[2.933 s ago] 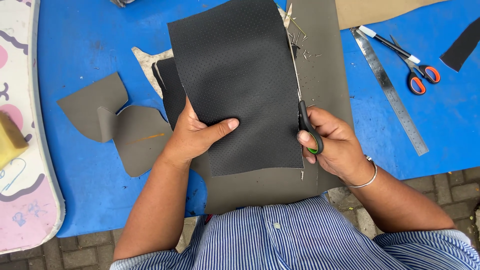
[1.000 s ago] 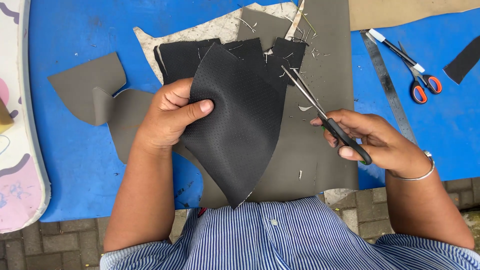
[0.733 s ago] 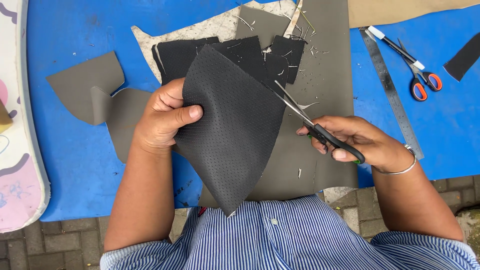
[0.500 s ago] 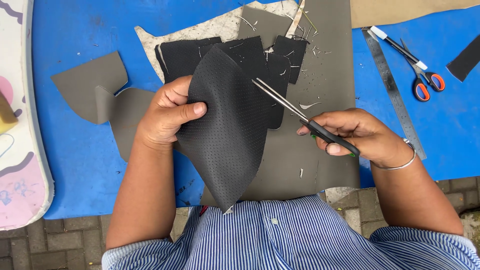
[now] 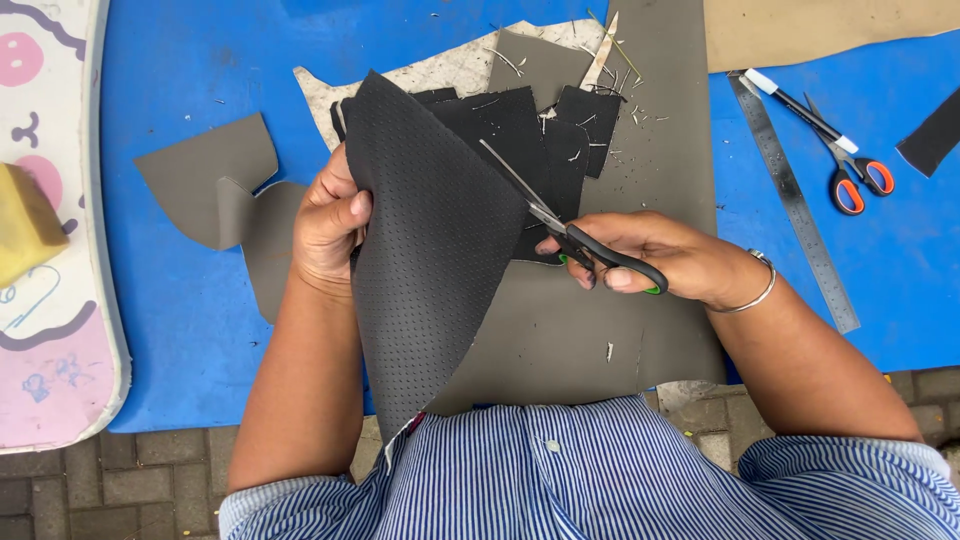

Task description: Trimming the edges of small black leather pieces using scissors on a workshop table

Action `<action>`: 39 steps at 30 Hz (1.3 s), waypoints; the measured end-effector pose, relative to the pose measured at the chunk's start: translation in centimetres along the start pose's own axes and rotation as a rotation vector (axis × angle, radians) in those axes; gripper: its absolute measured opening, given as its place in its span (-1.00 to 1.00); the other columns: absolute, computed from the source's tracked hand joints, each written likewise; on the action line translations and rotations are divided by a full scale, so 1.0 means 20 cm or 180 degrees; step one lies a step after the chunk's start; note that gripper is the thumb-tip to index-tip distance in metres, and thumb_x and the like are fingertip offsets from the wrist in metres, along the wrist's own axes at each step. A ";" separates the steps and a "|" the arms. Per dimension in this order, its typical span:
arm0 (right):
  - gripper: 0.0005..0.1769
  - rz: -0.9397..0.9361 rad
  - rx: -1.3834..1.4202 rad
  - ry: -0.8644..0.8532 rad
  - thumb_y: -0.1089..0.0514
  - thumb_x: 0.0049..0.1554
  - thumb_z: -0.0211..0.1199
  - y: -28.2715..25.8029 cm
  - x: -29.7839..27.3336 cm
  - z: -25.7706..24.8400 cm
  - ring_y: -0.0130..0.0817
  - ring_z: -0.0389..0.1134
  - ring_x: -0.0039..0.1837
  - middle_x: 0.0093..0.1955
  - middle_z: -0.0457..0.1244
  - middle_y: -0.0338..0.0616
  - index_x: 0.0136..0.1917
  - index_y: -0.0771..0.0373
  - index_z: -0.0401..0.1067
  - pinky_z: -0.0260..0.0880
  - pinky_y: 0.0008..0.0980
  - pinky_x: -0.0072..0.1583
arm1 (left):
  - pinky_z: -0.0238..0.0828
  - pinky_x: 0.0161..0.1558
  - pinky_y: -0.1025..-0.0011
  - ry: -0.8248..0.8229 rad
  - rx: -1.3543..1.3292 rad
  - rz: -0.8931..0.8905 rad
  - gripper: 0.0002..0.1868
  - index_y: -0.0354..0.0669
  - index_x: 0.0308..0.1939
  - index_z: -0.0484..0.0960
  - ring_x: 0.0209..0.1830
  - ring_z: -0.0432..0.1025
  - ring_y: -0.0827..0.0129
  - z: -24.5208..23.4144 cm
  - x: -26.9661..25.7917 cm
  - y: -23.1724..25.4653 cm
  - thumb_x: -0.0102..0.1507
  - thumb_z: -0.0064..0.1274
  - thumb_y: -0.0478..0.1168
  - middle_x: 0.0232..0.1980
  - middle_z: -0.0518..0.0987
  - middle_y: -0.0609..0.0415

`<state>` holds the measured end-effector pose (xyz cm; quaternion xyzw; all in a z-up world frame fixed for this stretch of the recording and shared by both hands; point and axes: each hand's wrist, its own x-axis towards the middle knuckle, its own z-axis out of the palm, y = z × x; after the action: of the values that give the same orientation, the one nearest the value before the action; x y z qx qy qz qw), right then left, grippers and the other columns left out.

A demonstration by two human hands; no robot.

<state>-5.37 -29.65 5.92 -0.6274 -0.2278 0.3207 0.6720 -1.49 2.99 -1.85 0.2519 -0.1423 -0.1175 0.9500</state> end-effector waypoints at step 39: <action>-0.41 -0.0880 -0.0127 0.2993 0.50 0.04 0.29 0.27 0.21 -0.33 -0.53 0.28 0.16 0.09 0.23 -0.23 0.28 0.14 0.29 0.36 -0.62 0.17 | 0.54 0.26 0.27 0.0367 0.3513 -0.0286 -0.53 0.05 0.44 0.33 0.39 0.42 0.37 0.08 0.11 -0.08 0.47 -0.16 0.01 0.37 0.54 0.11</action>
<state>1.43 -31.16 -0.50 -0.6809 0.0131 -0.0939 0.7262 -0.15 0.20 -0.79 0.7240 -0.1196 -0.0520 0.6773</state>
